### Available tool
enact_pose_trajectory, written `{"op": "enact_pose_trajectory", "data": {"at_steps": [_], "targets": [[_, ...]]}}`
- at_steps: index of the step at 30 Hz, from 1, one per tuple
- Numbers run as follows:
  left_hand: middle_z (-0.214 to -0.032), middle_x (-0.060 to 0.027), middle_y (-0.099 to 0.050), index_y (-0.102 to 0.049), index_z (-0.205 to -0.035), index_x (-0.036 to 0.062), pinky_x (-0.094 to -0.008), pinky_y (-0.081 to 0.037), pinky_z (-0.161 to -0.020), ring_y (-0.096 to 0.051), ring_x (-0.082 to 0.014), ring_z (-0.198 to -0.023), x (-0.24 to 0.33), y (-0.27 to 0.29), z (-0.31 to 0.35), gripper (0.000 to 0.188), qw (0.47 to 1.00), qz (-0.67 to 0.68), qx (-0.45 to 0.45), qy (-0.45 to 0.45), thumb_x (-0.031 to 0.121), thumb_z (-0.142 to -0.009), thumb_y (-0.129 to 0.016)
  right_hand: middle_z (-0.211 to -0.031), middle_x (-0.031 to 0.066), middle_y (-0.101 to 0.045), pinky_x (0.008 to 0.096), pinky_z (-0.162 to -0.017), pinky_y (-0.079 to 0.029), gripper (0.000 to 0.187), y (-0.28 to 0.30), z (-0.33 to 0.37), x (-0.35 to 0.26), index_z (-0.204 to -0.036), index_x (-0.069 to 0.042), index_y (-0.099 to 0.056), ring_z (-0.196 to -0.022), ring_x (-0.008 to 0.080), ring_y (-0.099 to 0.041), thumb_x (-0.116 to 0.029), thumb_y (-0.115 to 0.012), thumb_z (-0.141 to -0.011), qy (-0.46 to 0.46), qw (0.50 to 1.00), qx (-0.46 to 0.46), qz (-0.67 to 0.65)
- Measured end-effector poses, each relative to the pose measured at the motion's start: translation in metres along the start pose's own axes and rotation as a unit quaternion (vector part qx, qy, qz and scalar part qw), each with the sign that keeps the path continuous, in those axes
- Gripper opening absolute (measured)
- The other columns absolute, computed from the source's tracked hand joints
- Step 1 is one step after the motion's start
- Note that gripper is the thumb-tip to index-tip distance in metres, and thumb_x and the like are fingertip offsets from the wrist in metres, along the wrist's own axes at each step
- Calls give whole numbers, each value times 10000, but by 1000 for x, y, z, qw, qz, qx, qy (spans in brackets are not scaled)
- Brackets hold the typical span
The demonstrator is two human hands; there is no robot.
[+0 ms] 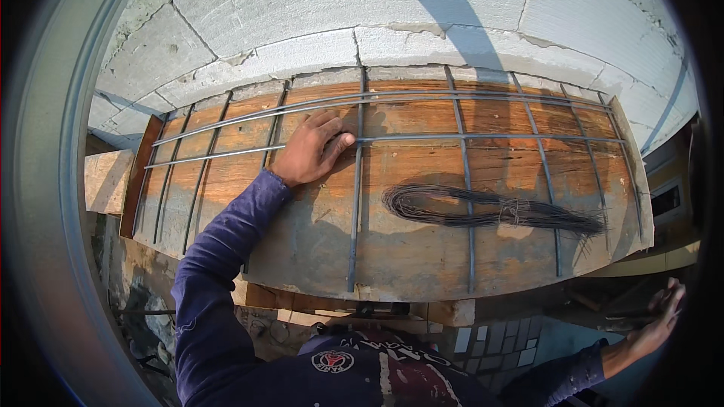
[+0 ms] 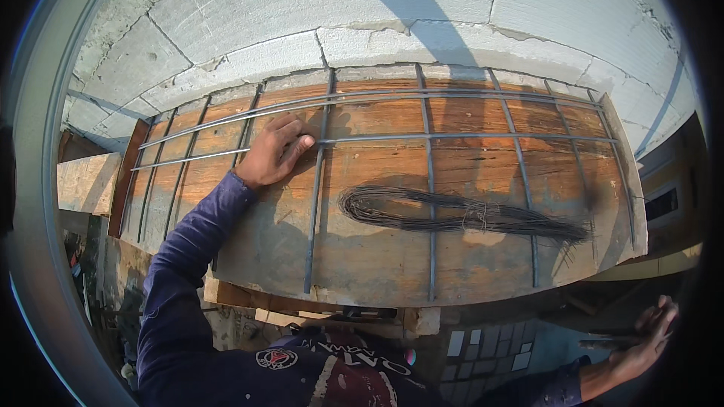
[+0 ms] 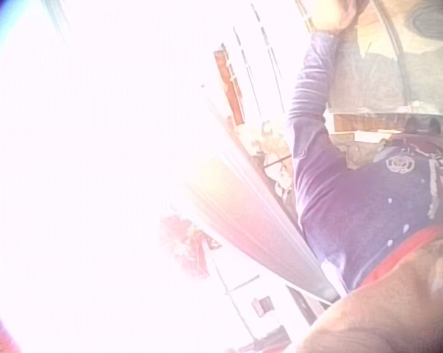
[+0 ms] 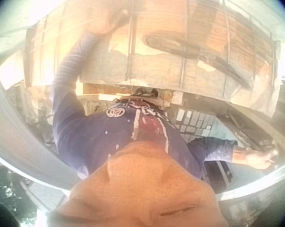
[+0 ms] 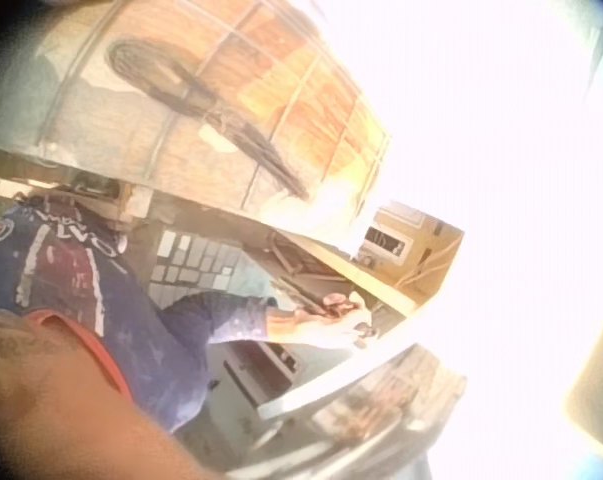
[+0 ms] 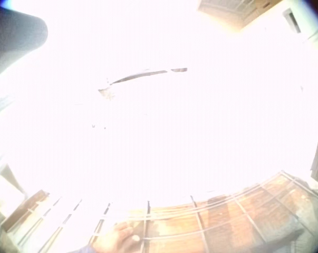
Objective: The recorder uses wire to tie together rebar rods on a wooden form to create a reinforced mesh.
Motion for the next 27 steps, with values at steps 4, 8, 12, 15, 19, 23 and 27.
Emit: {"op": "enact_pose_trajectory", "data": {"at_steps": [4, 8, 12, 15, 19, 23, 27], "targets": [[-1019, -189, -663, -675, -1110, 12, -467, -508, -863, -625, -394, -956, 18, -2, -22, 257, 998, 56, 11, -16, 250, -1016, -657, -1006, 59, -669, 197, -647, -375, 297, -17, 30, -36, -1177, -24, -671, -766, 52, -523, -296, -636, -1063, 58, 993, 40, -90], [-845, -193, -611, -686, -1005, -30, -418, -486, -689, -628, -379, -744, 34, -17, -19, 169, 992, 126, 6, -1, 137, -980, -684, -943, 85, -684, 223, -548, -361, 248, -31, 57, -66, -1059, -35, -663, -637, 72, -505, -282, -666, -1036, 74, 994, 47, -66], [-795, -188, -595, -689, -940, -32, -412, -463, -654, -603, -354, -693, 26, -14, -10, 127, 992, 121, 27, 28, 91, -964, -670, -887, 111, -684, 223, -539, -361, 272, -28, 67, -78, -1023, -18, -659, -594, 76, -497, -287, -697, -1008, 89, 992, 76, -49], [-779, -182, -594, -689, -914, -36, -405, -456, -641, -601, -327, -680, 38, -17, -6, 117, 993, 119, 25, 14, 69, -956, -660, -890, 112, -686, 224, -538, -369, 268, -9, 76, -84, -1004, -29, -660, -595, 75, -505, -292, -710, -998, 97, 991, 87, -22], [-780, -176, -607, -693, -909, -41, -401, -458, -644, -614, -303, -693, 48, -13, 0, 142, 991, 130, 10, 28, 91, -958, -674, -891, 110, -687, 223, -539, -370, 264, 3, 84, -77, -1003, -32, -663, -594, 74, -503, -292, -710, -999, 85, 992, 88, -27], [-806, -180, -615, -698, -941, -41, -401, -476, -677, -627, -317, -734, 42, -6, 6, 169, 994, 100, -1, 52, 124, -971, -682, -896, 99, -690, 221, -542, -366, 228, -5, 85, -66, -1013, -40, -668, -605, 64, -495, -267, -693, -1015, 77, 993, 79, -40], [-902, -198, -646, -704, -1010, -31, -406, -513, -772, -663, -338, -833, 47, 4, -16, 159, 994, 3, 108, -10, 120, -968, -678, -896, 48, -677, 224, -574, -335, 269, 36, 99, -68, -1087, -28, -691, -635, 58, -476, -288, -701, -1019, 77, 986, 149, 4]]}}
Point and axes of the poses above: each hand's wrist, its own z-axis away from the middle knuckle, its own y-axis out of the back of the hand, x = y × z, the point moved 8 cm from there along -z, towards the middle knuckle
